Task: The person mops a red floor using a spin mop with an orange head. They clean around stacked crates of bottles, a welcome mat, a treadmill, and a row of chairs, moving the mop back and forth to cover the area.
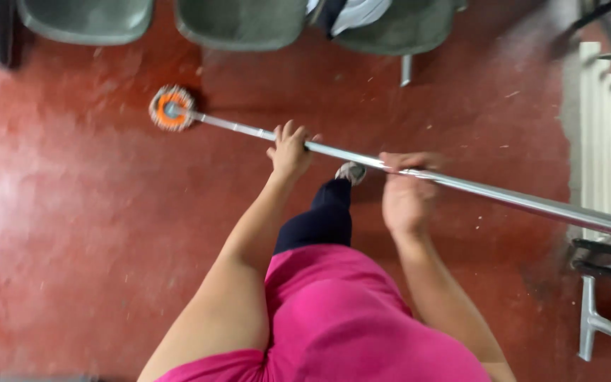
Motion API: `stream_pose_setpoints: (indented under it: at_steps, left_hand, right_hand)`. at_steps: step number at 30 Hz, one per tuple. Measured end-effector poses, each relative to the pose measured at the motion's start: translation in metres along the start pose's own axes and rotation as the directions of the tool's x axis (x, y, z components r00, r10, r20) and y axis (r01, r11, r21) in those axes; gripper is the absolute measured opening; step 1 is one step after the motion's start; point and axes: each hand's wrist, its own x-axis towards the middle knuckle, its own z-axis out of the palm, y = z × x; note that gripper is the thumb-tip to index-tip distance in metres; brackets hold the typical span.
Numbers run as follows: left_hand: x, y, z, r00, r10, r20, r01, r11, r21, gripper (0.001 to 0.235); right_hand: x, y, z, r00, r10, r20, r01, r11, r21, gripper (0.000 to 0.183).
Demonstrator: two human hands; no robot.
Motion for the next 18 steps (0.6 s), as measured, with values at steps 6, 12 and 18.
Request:
stream_pose_setpoints:
  at_steps: [6,12,18]
  left_hand:
    - [0.055,0.056,0.048,0.974,-0.213,0.078,0.199,0.968,0.154,0.043]
    - [0.127,0.135,0.123,0.979,-0.099,0.179,0.041,0.952,0.303,0.026]
    - [0.114,0.335,0.096,0.892,0.305,0.335,-0.36,0.926,0.114,0.028]
  right_hand:
    - [0.053,0.03,-0.084,0.982,0.184,-0.052,-0.186,0.981,-0.055,0.028]
    - [0.146,0.021,-0.16,0.932,0.142,-0.333,-0.172,0.983,-0.063,0.037]
    - [0.239,-0.071,-0.252,0.787,-0.1,-0.608,-0.029,0.98,-0.199,0.026]
